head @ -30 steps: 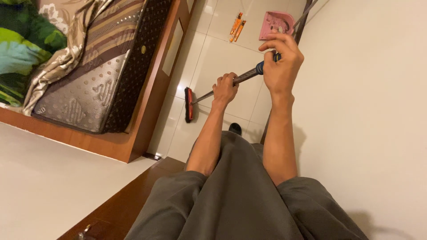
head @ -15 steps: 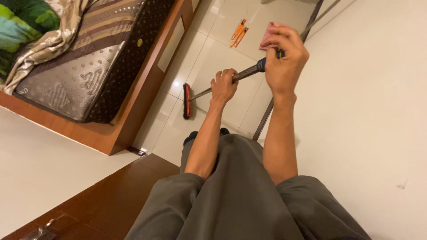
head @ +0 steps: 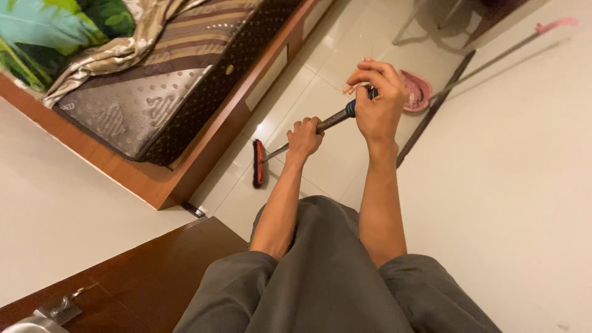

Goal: The person sweeps the floor using a broom, pushing debris toward a dustpan and occasionally tapping the broom to clear it.

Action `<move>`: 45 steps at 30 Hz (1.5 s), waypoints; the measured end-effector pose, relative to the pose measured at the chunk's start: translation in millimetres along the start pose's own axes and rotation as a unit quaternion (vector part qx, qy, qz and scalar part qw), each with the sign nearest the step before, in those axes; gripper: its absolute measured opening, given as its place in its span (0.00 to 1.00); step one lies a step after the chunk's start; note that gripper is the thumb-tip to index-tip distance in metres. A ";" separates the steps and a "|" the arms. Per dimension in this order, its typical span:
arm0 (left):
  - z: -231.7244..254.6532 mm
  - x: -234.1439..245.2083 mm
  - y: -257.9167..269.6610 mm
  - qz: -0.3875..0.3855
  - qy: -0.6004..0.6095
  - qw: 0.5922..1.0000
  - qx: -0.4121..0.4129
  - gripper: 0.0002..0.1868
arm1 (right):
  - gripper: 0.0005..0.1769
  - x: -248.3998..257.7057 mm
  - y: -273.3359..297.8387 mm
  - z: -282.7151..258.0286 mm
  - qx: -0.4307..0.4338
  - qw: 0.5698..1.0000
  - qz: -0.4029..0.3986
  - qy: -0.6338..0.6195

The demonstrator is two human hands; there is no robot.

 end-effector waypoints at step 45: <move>77.1 10.0 -12.5 0.316 0.089 0.928 0.174 0.09 | 0.16 38.7 -87.8 39.3 0.086 0.956 -0.217 -0.177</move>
Point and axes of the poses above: each hand's wrist, its own y-axis away from the middle knuckle, its own x-axis out of the back of the hand, z = x × y, the point moved 9 cm from there along -y, towards the middle knuckle, and after that the axes turned 9 degrees about -y, right-handed, at the moved point
